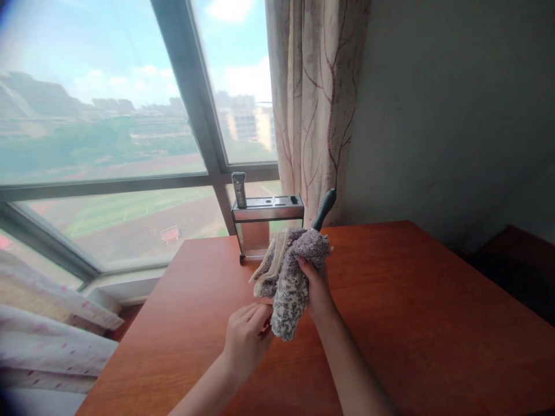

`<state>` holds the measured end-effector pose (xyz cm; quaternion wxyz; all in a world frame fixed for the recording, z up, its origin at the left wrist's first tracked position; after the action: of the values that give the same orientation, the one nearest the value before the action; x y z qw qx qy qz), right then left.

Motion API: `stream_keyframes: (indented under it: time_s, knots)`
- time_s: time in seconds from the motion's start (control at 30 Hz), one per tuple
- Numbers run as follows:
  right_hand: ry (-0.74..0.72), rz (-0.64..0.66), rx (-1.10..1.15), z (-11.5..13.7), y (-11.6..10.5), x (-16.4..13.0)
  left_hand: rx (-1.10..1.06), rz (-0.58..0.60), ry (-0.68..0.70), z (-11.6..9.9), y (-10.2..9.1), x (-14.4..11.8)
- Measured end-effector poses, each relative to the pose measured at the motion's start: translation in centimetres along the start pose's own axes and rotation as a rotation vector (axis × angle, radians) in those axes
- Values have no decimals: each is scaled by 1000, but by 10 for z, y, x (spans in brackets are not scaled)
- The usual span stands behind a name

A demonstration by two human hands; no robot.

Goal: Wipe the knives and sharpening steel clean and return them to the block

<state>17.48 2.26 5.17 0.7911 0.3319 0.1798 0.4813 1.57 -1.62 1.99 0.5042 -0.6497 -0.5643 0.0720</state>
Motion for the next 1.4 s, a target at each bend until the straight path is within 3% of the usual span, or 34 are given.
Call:
stream_keyframes:
  time_s: [0.23,0.3,0.47,0.6,0.73,0.83,0.9,0.97,1.07,1.23,1.4]
  knots:
    - [46,8,46,5,-14,12,-348,384,48,-12,-10,7]
    - [80,39,44,5,-16,11,-343,341,88,-9,-7,8]
    - [215,107,55,3,-11,1,-79,-11,280,-2,-5,4]
    - [304,146,55,2,-1,-10,63,-180,263,-4,-15,6]
    - [345,177,22,2,4,-16,68,-184,321,-9,-30,9]
    - [312,202,13,0,3,-17,-117,-138,386,-15,-48,14]
    - [279,244,1,-2,3,-18,-260,-179,254,-17,-62,25]
    - [281,311,-5,-2,6,-19,-368,-245,10,-16,-75,43]
    - [308,394,-24,2,14,-24,-539,-214,-271,-14,-88,80]
    - [366,519,-171,10,27,-29,-872,-110,-394,-9,-93,128]
    - [373,630,-284,5,25,-29,-962,-166,-464,-3,-89,141]
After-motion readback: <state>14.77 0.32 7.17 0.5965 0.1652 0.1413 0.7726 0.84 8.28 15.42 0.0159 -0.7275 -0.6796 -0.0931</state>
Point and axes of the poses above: each hand's wrist, its own x-axis towards the middle knuckle, its own y-axis out of the palm, z = x × y, the point moved 1 cm from there along x, towards the middle knuckle, and after that the axes turned 9 degrees about -y, right-handed, at the moved point
